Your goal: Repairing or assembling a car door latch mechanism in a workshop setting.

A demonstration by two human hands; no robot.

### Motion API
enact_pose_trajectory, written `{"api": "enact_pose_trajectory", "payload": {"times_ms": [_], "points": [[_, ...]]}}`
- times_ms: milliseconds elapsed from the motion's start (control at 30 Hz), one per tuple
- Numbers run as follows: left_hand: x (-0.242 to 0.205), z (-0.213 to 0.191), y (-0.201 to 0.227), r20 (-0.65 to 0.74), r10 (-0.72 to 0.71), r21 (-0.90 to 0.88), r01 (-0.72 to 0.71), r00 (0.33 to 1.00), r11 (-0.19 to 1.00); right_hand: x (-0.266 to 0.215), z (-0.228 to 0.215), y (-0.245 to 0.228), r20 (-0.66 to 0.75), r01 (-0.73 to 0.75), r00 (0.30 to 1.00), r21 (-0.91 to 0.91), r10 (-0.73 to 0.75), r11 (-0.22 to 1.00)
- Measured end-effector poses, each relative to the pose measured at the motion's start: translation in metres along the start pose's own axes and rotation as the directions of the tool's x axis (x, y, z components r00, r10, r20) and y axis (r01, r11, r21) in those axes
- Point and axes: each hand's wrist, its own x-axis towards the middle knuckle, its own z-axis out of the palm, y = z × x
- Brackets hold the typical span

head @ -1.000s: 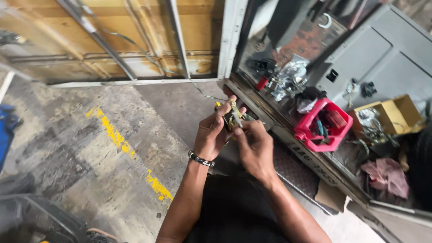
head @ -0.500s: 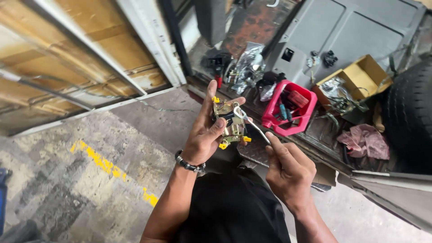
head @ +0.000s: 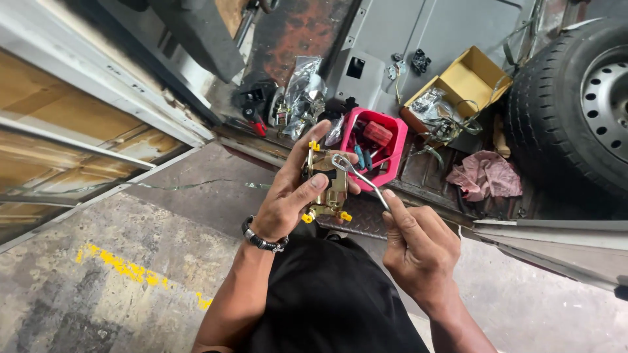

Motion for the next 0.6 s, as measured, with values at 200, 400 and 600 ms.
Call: {"api": "enact_pose_trajectory", "payload": {"times_ms": [200,400,600], "points": [[0.031,-0.008,0.003,0.012,-0.002,0.264,-0.001,1.0,0.964,0.02,-0.002,0.004,0.02,-0.103,0.994,-0.051,0.104,0.993],[0.059,-0.02,0.02,0.017,0.093,0.489,-0.089,0.996,0.868,0.047,0.016,-0.006,0.015,-0.171,0.985,-0.041,0.171,0.984],[0.082,-0.041,0.05,0.081,0.208,0.671,-0.208,0.975,0.712,0.071,0.052,-0.01,0.244,-0.561,0.826,0.273,0.508,0.781]]}}
